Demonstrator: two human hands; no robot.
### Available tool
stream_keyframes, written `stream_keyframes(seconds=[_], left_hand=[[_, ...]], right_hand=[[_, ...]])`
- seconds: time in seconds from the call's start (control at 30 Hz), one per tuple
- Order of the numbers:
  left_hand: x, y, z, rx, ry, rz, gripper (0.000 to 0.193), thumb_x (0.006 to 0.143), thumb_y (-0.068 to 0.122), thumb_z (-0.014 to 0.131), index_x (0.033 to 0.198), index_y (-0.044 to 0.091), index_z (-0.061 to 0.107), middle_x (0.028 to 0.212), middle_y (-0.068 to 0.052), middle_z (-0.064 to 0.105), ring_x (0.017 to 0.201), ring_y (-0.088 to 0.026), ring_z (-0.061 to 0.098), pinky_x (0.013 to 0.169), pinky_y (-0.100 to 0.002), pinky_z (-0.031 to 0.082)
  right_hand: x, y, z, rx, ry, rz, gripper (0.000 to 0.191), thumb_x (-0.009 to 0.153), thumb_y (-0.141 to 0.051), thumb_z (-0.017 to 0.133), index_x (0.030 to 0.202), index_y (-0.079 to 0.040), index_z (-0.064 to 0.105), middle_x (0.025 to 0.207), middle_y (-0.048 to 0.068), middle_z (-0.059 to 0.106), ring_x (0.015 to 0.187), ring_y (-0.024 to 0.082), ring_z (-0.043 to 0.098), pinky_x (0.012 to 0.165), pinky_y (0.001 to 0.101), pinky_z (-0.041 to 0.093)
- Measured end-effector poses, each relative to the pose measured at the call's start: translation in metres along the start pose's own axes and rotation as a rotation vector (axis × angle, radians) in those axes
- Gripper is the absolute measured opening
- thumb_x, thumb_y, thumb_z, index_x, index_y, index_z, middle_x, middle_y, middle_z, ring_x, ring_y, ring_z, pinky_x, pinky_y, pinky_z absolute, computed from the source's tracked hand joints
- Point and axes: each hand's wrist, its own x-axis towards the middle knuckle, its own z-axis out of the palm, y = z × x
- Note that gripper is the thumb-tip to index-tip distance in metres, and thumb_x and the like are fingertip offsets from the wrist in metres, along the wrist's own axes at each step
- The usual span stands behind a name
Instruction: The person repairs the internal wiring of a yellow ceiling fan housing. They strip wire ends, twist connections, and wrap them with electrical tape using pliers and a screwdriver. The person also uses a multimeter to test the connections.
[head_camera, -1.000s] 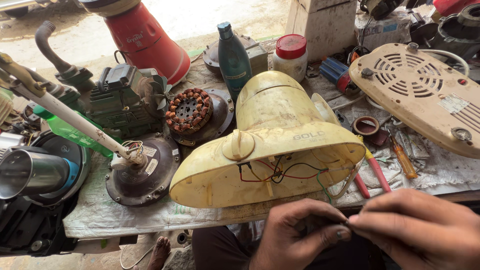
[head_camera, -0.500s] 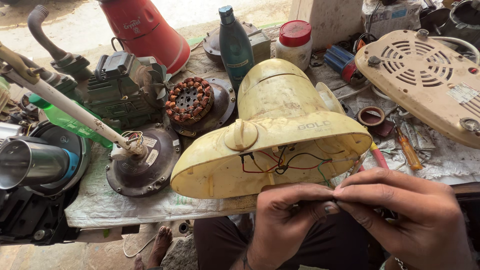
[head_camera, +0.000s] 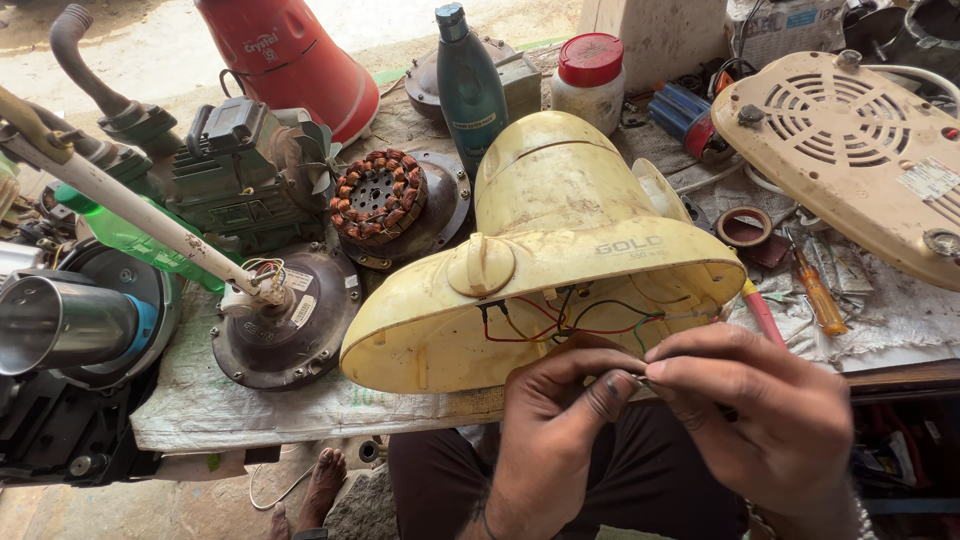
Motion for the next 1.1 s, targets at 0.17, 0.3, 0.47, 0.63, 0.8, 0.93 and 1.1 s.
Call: stream_keyframes(seconds=[0.17, 0.3, 0.47, 0.63, 0.8, 0.93, 1.1], left_hand=[[0.0, -0.001, 0.003, -0.344, 0.117, -0.137, 0.015, 0.096, 0.006, 0.068, 0.107, -0.003, 0.073, 0.1, -0.008, 0.075, 0.089, -0.012, 0.068, 0.081, -0.026, 0.054], [-0.003, 0.003, 0.005, -0.418, 0.149, -0.136, 0.016, 0.098, 0.006, 0.069, 0.11, -0.004, 0.074, 0.097, -0.01, 0.075, 0.085, -0.011, 0.066, 0.074, -0.025, 0.051], [-0.005, 0.005, 0.007, -0.362, 0.196, -0.124, 0.016, 0.097, 0.006, 0.07, 0.109, -0.004, 0.074, 0.093, -0.008, 0.074, 0.084, -0.011, 0.065, 0.073, -0.026, 0.049], [-0.006, 0.006, 0.006, -0.313, 0.239, -0.115, 0.016, 0.097, 0.008, 0.07, 0.108, -0.003, 0.075, 0.09, -0.006, 0.073, 0.081, -0.011, 0.063, 0.071, -0.027, 0.048], [-0.006, 0.007, 0.002, -0.282, 0.255, -0.115, 0.016, 0.096, 0.008, 0.07, 0.108, -0.002, 0.074, 0.09, -0.007, 0.073, 0.082, -0.012, 0.063, 0.072, -0.027, 0.05], [-0.005, 0.008, 0.0, -0.174, 0.172, -0.049, 0.015, 0.1, 0.007, 0.07, 0.111, -0.003, 0.074, 0.094, -0.007, 0.07, 0.087, -0.012, 0.063, 0.079, -0.028, 0.052], [-0.006, 0.021, -0.013, 0.27, 0.012, 0.133, 0.016, 0.1, 0.005, 0.07, 0.112, -0.005, 0.071, 0.109, -0.007, 0.07, 0.103, -0.012, 0.066, 0.092, -0.028, 0.055]], right_hand=[[0.005, -0.004, 0.016, -0.168, 0.074, -0.174, 0.025, 0.082, -0.006, 0.081, 0.104, -0.008, 0.07, 0.101, 0.012, 0.074, 0.091, 0.022, 0.077, 0.077, 0.0311, 0.063], [0.009, -0.005, 0.023, -0.218, 0.075, -0.279, 0.033, 0.076, -0.011, 0.087, 0.103, -0.006, 0.068, 0.1, 0.015, 0.074, 0.092, 0.025, 0.076, 0.077, 0.034, 0.063], [0.012, -0.006, 0.027, -0.129, 0.125, -0.243, 0.03, 0.075, -0.006, 0.088, 0.099, -0.005, 0.07, 0.094, 0.011, 0.073, 0.085, 0.022, 0.075, 0.074, 0.0313, 0.062], [0.014, -0.008, 0.028, -0.083, 0.1, -0.182, 0.028, 0.074, -0.005, 0.088, 0.095, -0.004, 0.069, 0.09, 0.009, 0.072, 0.082, 0.02, 0.074, 0.072, 0.0313, 0.059], [0.016, -0.009, 0.03, -0.095, 0.084, -0.184, 0.029, 0.073, -0.005, 0.087, 0.095, -0.004, 0.069, 0.091, 0.009, 0.071, 0.086, 0.022, 0.073, 0.075, 0.0327, 0.059], [0.016, -0.008, 0.028, -0.122, 0.061, -0.157, 0.03, 0.072, -0.003, 0.087, 0.096, -0.004, 0.07, 0.092, 0.008, 0.071, 0.086, 0.022, 0.073, 0.076, 0.0321, 0.058], [0.014, -0.006, 0.02, -0.129, -0.022, -0.124, 0.03, 0.069, -0.002, 0.088, 0.094, -0.004, 0.07, 0.09, 0.007, 0.071, 0.083, 0.021, 0.072, 0.072, 0.0315, 0.058]])
